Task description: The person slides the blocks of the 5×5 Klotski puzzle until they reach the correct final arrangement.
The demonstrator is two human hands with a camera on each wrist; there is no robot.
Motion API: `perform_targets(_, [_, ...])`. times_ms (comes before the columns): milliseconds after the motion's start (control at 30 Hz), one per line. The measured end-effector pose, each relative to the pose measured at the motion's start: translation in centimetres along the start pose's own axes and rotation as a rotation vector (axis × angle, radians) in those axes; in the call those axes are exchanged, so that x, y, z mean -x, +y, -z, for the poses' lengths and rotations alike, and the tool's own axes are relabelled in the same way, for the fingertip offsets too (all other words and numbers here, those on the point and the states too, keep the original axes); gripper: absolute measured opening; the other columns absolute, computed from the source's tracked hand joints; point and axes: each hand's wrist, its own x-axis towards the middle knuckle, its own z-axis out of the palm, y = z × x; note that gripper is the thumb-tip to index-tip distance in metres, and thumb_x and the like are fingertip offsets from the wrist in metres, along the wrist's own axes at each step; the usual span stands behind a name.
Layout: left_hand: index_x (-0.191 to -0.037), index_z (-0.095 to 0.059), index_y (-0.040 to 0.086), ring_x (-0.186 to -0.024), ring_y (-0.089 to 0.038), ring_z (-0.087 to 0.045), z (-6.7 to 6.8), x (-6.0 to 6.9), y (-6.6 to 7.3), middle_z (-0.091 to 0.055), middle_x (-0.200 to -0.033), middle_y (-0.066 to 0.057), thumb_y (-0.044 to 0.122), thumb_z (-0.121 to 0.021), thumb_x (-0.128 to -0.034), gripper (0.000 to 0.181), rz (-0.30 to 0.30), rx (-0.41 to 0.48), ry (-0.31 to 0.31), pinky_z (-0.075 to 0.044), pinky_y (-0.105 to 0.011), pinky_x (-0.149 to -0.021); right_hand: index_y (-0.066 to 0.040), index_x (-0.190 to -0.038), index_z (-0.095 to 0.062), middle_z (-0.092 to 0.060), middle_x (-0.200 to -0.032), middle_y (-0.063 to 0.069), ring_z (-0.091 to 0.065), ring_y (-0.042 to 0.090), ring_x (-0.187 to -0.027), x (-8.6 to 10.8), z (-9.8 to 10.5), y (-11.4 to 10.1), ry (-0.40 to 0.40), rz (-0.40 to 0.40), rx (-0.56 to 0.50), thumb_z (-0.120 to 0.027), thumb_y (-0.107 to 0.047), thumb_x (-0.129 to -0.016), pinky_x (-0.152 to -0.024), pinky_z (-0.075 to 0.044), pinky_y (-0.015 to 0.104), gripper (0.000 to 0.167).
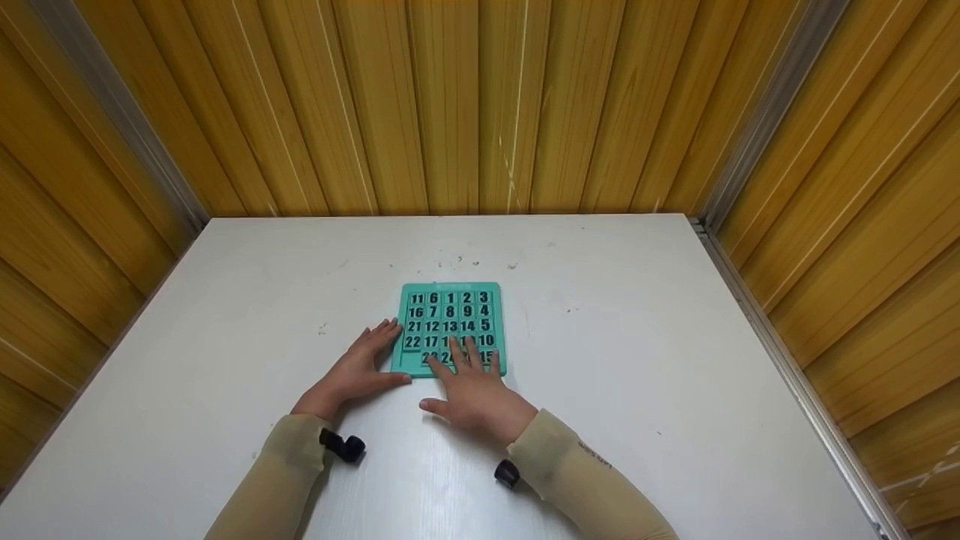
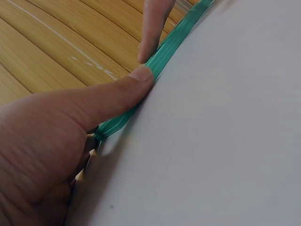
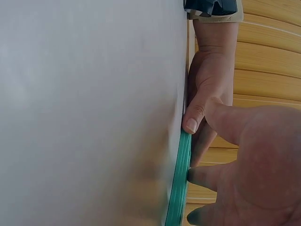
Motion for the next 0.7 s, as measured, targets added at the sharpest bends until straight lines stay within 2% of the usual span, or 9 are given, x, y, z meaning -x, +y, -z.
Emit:
perform_targets(233, [-0.158, -0.04, 0.007, -0.161, -0.028, -0.021, 0.0, -0.1, -0.1, -0.033, -0.168, -0.011, 0.044, -0.085, -0.0814, 0.097, 0.016, -0.007, 0.009, -0.01, -0.049, -0.135, -0.03, -0.165, -0.024, 0.003, -0.176, 0.007, 0.008, 0.037, -0.162, -0.4, 0.7, -0.5, -0.006, -0.003, -0.01, -0.049, -0.064, -0.101, -0.128, 0.001, 0.071, 0.077])
perform_targets(467, [-0.159, -0.038, 0.009, -0.161, -0.028, -0.02, 0.0, -0.2, -0.1, -0.032, -0.169, -0.01, 0.045, -0.085, -0.0816, 0.097, 0.03, 0.004, -0.001, -0.009, -0.048, -0.135, -0.029, -0.165, -0.024, 0.003, -0.176, 0.01, 0.007, 0.039, -0.162, -2.7, 1.2, -1.3, 0.029, 0.032, -0.007, -0.046, -0.065, -0.101, -0.125, 0.0, 0.075, 0.077])
perform_targets(700, [-0.16, -0.036, 0.009, -0.161, -0.028, -0.019, -0.1, -0.2, -0.3, -0.03, -0.169, -0.01, 0.05, -0.084, -0.0814, 0.101, 0.027, -0.008, -0.009, -0.008, -0.048, -0.135, -0.03, -0.165, -0.023, 0.004, -0.175, 0.011, 0.005, 0.04, -0.162, -4.4, 0.8, -1.1, 0.038, 0.011, 0.004, -0.044, -0.071, -0.099, -0.124, -0.002, 0.077, 0.081])
